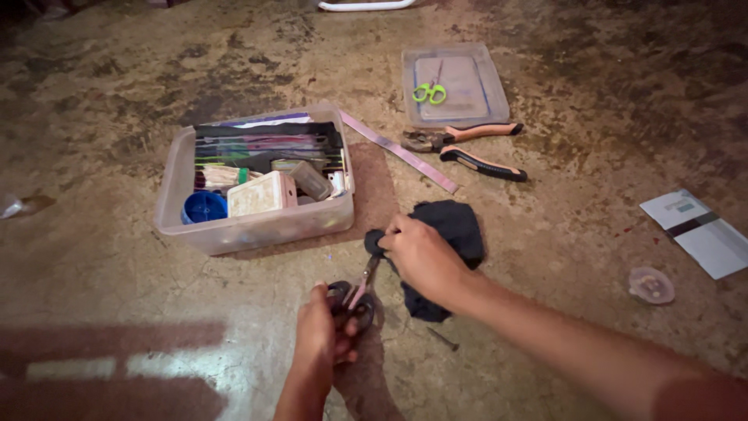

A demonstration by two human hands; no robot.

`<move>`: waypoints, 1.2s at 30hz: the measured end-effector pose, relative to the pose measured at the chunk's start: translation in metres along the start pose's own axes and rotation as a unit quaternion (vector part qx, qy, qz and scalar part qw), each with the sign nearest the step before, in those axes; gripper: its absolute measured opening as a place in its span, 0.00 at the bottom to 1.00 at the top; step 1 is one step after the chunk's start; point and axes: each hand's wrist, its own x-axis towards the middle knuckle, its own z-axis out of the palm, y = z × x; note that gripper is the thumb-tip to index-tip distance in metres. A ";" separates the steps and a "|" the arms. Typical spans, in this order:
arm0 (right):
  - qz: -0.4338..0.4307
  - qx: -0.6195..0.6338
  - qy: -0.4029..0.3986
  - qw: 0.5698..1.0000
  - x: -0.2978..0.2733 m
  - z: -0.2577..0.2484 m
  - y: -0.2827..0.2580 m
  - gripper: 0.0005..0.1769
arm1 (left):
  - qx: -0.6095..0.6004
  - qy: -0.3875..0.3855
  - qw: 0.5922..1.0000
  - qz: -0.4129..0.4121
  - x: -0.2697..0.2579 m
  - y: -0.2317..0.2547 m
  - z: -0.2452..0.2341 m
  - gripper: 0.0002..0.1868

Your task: The person sits on the floor and wipes a pair of scissors and a pair of pliers with a dark cloth. They handle each tool individually, wiping the blades and handles before placing them into a plastic container.

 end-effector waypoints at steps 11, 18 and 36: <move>-0.062 0.176 -0.025 0.982 -0.040 -0.009 -0.065 0.08 | -0.192 -0.053 0.979 0.044 -0.002 -0.009 -0.020 0.26; -0.038 0.175 -0.042 0.983 -0.035 -0.025 -0.077 0.25 | -0.202 -0.100 0.965 0.136 -0.006 -0.018 -0.014 0.24; -0.167 0.033 -0.025 0.985 -0.073 0.001 -0.082 0.19 | -0.271 -0.027 0.949 0.161 -0.029 -0.026 -0.001 0.26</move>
